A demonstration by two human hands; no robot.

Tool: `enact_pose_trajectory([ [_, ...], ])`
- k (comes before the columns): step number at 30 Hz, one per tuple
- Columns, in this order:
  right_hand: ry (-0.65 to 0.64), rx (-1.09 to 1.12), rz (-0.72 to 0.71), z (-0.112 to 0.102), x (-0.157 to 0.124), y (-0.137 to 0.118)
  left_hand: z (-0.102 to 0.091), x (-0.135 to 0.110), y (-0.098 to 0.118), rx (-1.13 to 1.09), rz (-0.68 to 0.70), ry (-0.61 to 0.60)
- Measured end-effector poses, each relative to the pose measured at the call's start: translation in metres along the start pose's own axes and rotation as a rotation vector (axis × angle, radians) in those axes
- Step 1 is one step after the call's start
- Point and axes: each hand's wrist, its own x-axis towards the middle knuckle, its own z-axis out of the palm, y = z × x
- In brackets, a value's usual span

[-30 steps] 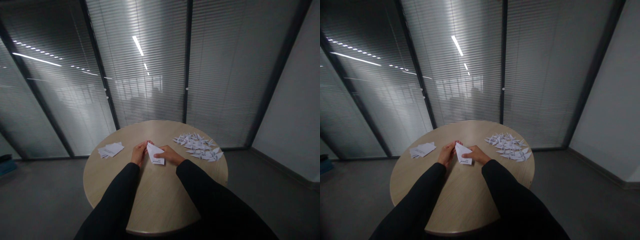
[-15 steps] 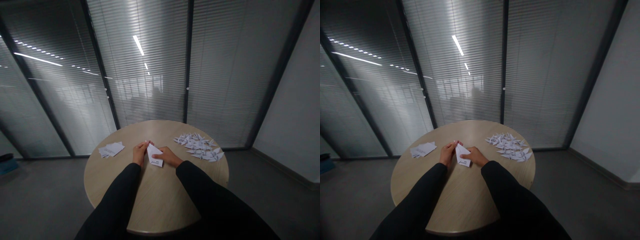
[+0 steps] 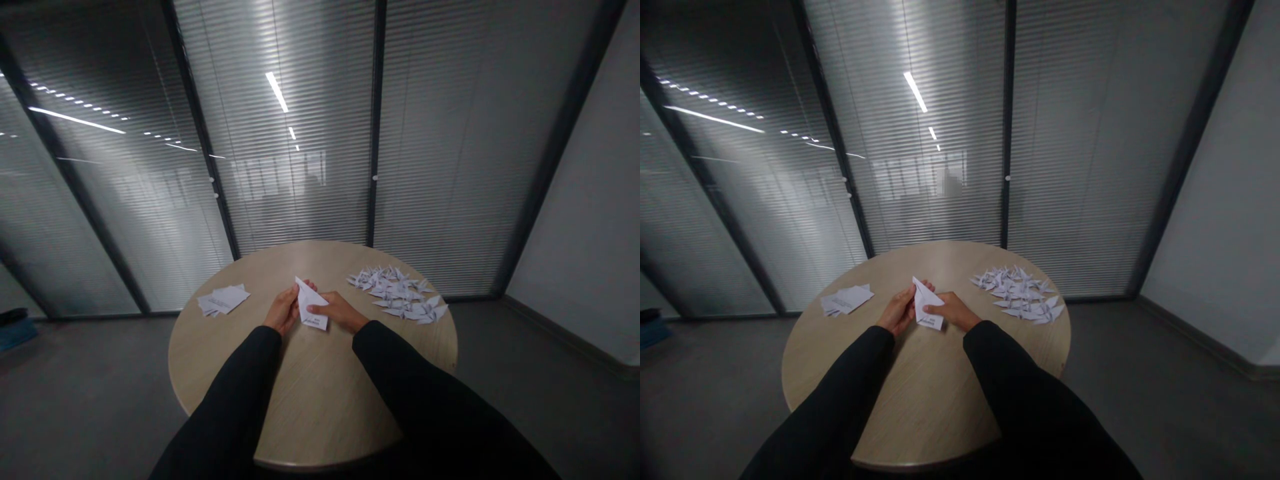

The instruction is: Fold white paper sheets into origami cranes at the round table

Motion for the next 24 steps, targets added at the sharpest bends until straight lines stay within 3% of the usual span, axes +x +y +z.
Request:
enact_pose_trajectory([
  [6,-0.014,0.003,0.013,0.000,0.000,0.001,0.004,-0.003,0.001,0.051,0.006,0.023],
  [16,0.015,0.001,0.001,0.004,0.002,0.004,-0.004,0.003,-0.007,0.345,0.159,0.089],
  [24,0.070,-0.039,0.000,0.004,0.006,0.010,-0.001,0.002,-0.008,0.342,0.174,0.076],
])
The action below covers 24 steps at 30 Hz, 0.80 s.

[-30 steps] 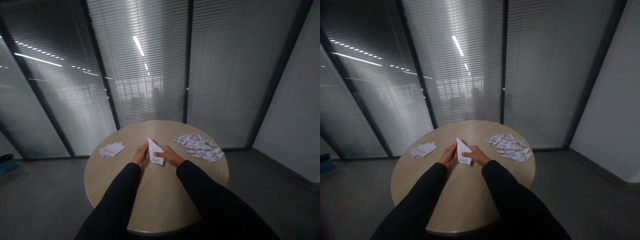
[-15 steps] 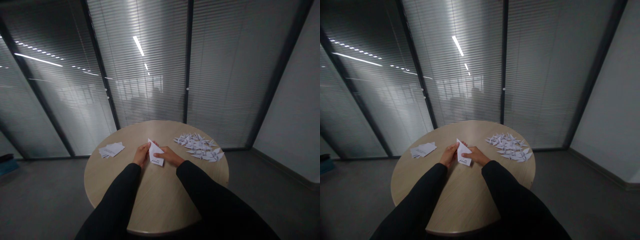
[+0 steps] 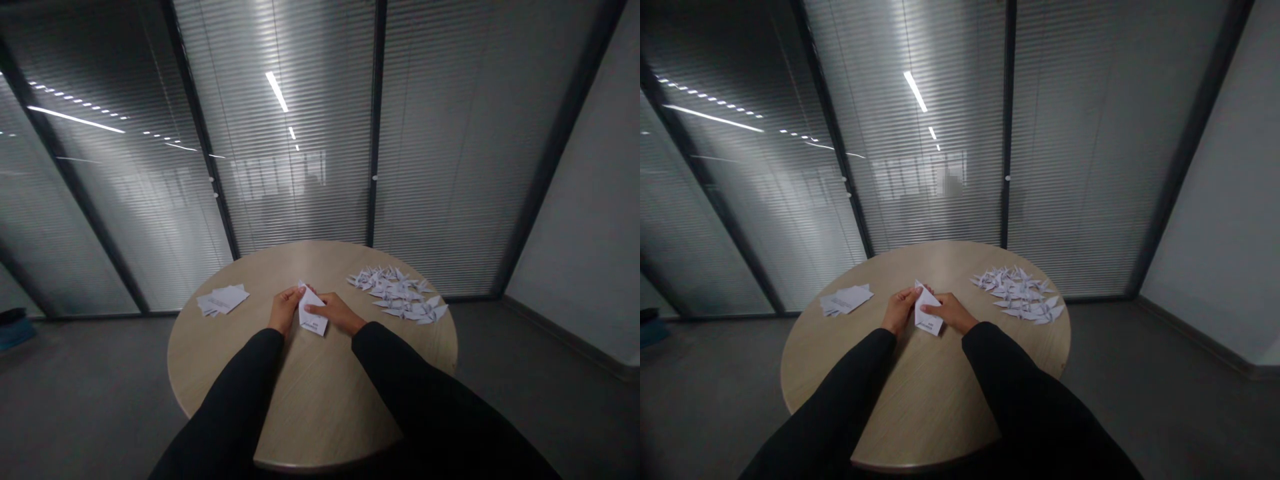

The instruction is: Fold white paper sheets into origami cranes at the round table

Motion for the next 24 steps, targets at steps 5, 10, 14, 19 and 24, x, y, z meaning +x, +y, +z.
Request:
enact_pose_trajectory([
  [5,-0.053,0.011,-0.005,-0.001,-0.001,-0.003,0.006,-0.002,0.009,-0.191,-0.097,0.023],
  [10,-0.093,-0.005,-0.004,-0.001,-0.005,-0.009,0.006,-0.002,0.013,-0.309,-0.176,0.025],
  [14,-0.113,-0.022,-0.023,-0.001,-0.006,-0.012,0.004,-0.002,0.011,-0.318,-0.191,0.008],
  [19,-0.130,-0.030,-0.042,-0.002,-0.008,-0.013,0.004,-0.002,0.009,-0.286,-0.175,0.030],
  [24,-0.125,-0.026,-0.038,-0.001,-0.008,-0.012,0.005,-0.002,0.009,-0.251,-0.163,0.057],
])
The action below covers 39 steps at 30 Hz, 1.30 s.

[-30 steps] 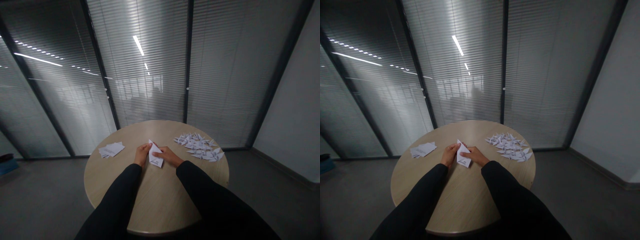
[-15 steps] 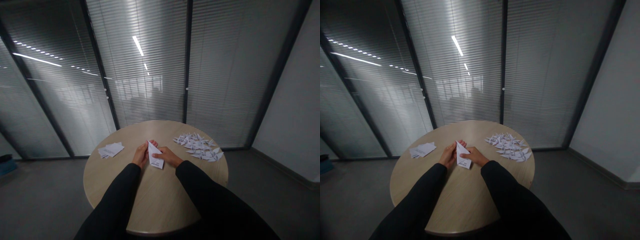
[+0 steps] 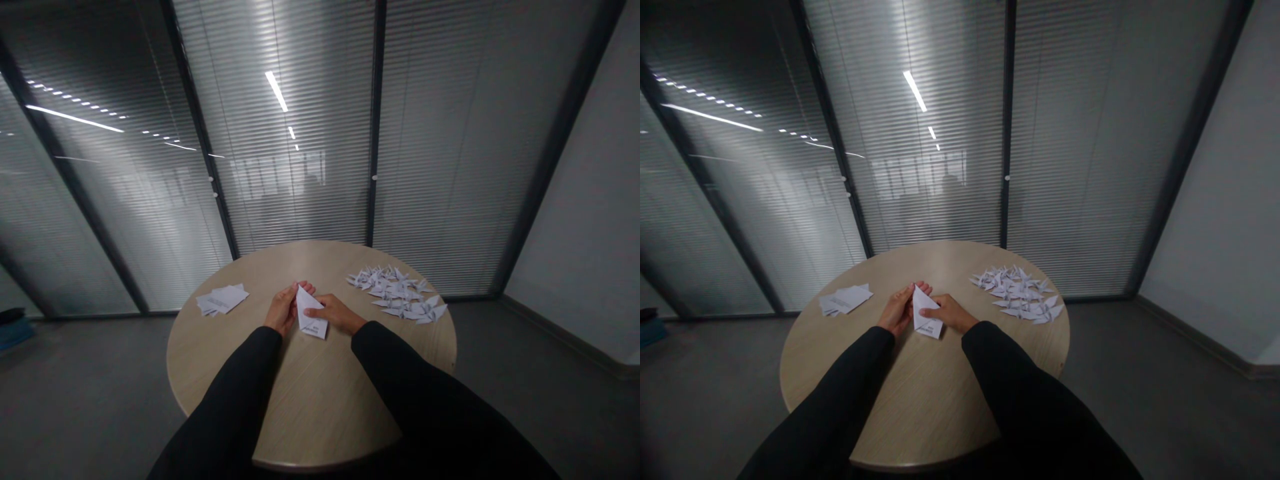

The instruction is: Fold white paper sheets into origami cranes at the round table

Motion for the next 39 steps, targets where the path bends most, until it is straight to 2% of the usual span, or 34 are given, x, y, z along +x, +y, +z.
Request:
enact_pose_trajectory([
  [6,-0.022,-0.015,0.010,-0.001,0.002,0.003,0.002,0.000,-0.003,0.031,0.079,0.065],
  [10,-0.044,-0.010,0.033,0.001,0.003,0.008,0.001,0.002,-0.007,0.125,0.179,0.159],
  [15,-0.142,-0.058,0.094,0.004,0.000,0.007,-0.010,0.008,0.004,0.176,0.261,0.302],
  [17,-0.111,-0.033,0.090,0.003,-0.001,0.004,-0.015,0.010,0.009,0.149,0.272,0.336],
  [19,-0.032,0.008,0.074,0.000,-0.001,0.002,-0.018,0.011,0.012,0.114,0.232,0.311],
  [21,0.022,0.035,0.057,-0.003,0.000,0.001,-0.017,0.010,0.011,0.129,0.163,0.233],
  [25,0.030,0.035,0.053,-0.006,0.002,0.003,-0.011,0.005,0.006,0.242,0.124,0.129],
  [30,0.046,0.003,0.016,-0.005,0.002,0.003,-0.008,0.002,0.008,0.265,0.130,0.148],
  [39,-0.003,-0.040,0.024,-0.006,0.003,0.007,-0.007,0.002,0.011,0.279,0.143,0.181],
])
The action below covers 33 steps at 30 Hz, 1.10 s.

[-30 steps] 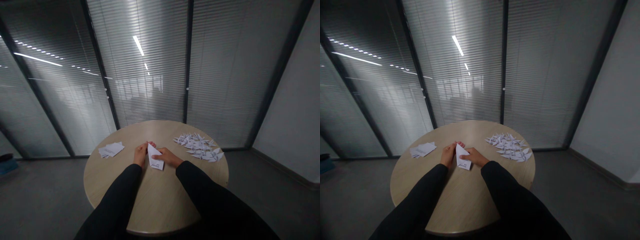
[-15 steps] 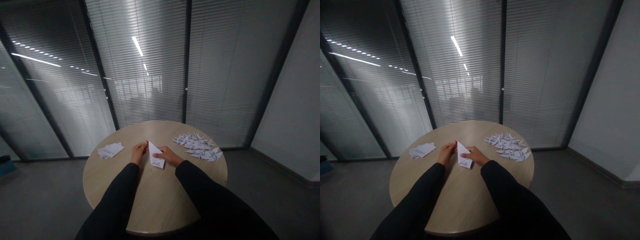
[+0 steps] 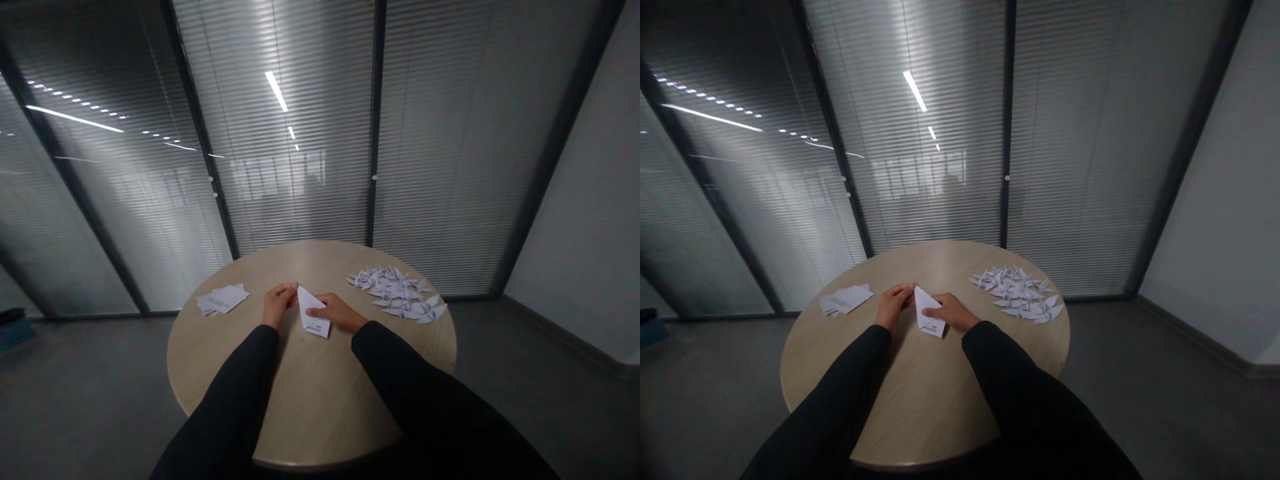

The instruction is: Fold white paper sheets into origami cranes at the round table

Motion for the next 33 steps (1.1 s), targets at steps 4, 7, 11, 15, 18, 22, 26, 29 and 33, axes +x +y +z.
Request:
enact_pose_trajectory([
  [4,-0.003,-0.018,-0.002,-0.0006,-0.0001,0.0006,0.0000,-0.0004,-0.0001,0.013,0.007,0.026],
  [7,-0.011,-0.025,-0.007,-0.0005,-0.0010,-0.0010,-0.0008,-0.0010,0.0003,0.029,0.024,0.046],
  [11,-0.010,-0.022,-0.007,-0.0002,-0.0012,-0.0026,-0.0020,-0.0018,0.0009,0.052,0.030,0.046],
  [15,-0.013,-0.022,0.000,-0.0003,-0.0011,-0.0032,-0.0038,-0.0011,0.0005,0.070,-0.002,0.028],
  [18,-0.015,-0.003,0.005,-0.0002,-0.0015,-0.0032,-0.0049,-0.0002,0.0011,0.078,-0.010,0.036],
  [22,-0.017,0.015,0.016,0.0000,-0.0017,-0.0022,-0.0038,-0.0004,0.0039,0.087,0.047,0.056],
  [26,-0.016,0.001,0.017,0.0004,-0.0008,-0.0002,-0.0013,-0.0019,0.0048,0.155,0.114,0.042],
  [29,-0.029,0.005,0.010,0.0008,-0.0002,0.0010,-0.0010,-0.0018,0.0033,0.190,0.123,0.015],
  [33,-0.038,0.003,-0.002,0.0008,0.0000,0.0016,-0.0027,0.0014,-0.0010,0.209,0.153,0.019],
])
